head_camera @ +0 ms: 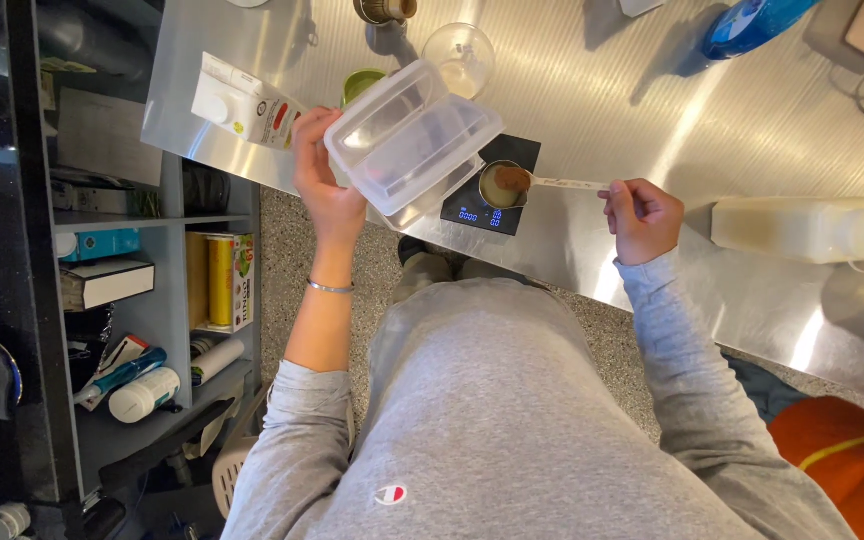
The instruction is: The person prepares a green beverage at a cafe counter. They carry a glass with lime, tare a digital scale, pour liquid from a carton into a pitcher on the scale, scoop powder from a plastic container with a spoon, press buttons on an espresso machine, and froth liquid in the pitcher with a handheld electric frother.
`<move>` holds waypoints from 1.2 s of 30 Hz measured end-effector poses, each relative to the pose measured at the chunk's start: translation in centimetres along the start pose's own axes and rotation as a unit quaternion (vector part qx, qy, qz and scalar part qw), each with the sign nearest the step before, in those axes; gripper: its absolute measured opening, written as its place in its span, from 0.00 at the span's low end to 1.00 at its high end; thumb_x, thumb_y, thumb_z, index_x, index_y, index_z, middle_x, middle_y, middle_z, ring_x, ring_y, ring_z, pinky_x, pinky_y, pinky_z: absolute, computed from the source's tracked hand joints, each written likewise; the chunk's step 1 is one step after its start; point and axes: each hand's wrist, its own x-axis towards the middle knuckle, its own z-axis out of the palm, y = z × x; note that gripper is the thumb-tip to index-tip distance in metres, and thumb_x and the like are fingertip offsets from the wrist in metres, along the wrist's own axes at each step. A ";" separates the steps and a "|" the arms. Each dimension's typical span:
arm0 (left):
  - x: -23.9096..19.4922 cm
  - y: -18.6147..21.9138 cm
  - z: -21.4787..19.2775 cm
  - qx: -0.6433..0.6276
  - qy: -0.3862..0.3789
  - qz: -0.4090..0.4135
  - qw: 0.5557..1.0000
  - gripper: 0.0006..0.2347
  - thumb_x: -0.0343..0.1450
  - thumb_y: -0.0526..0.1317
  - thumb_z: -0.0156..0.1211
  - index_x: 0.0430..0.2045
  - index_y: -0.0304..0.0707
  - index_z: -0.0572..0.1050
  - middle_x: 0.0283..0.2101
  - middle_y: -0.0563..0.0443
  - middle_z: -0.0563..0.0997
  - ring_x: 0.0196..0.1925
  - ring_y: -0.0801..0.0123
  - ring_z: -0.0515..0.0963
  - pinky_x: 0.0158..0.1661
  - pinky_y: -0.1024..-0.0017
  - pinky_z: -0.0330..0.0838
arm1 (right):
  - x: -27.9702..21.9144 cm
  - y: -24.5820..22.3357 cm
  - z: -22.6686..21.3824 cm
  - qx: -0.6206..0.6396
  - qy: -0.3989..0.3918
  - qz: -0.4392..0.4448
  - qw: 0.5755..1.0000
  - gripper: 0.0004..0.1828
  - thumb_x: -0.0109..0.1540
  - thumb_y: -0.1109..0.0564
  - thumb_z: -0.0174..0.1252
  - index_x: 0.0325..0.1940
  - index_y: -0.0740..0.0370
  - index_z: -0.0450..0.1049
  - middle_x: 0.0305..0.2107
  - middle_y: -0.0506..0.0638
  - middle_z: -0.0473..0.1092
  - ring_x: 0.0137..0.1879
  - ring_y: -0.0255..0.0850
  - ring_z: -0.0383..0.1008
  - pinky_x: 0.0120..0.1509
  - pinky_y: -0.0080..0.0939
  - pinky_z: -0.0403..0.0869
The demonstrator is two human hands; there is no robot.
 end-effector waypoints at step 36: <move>-1.3 -1.3 4.3 -0.098 -0.015 -0.046 0.994 0.22 0.67 0.36 0.75 0.53 0.34 0.72 0.59 0.48 0.71 0.63 0.64 0.73 0.67 0.66 0.67 | -0.9 -12.3 4.1 -0.224 -0.069 -0.476 0.847 0.03 0.68 0.59 0.65 0.44 0.61 0.81 0.35 0.52 0.79 0.34 0.42 0.74 0.40 0.44 0.72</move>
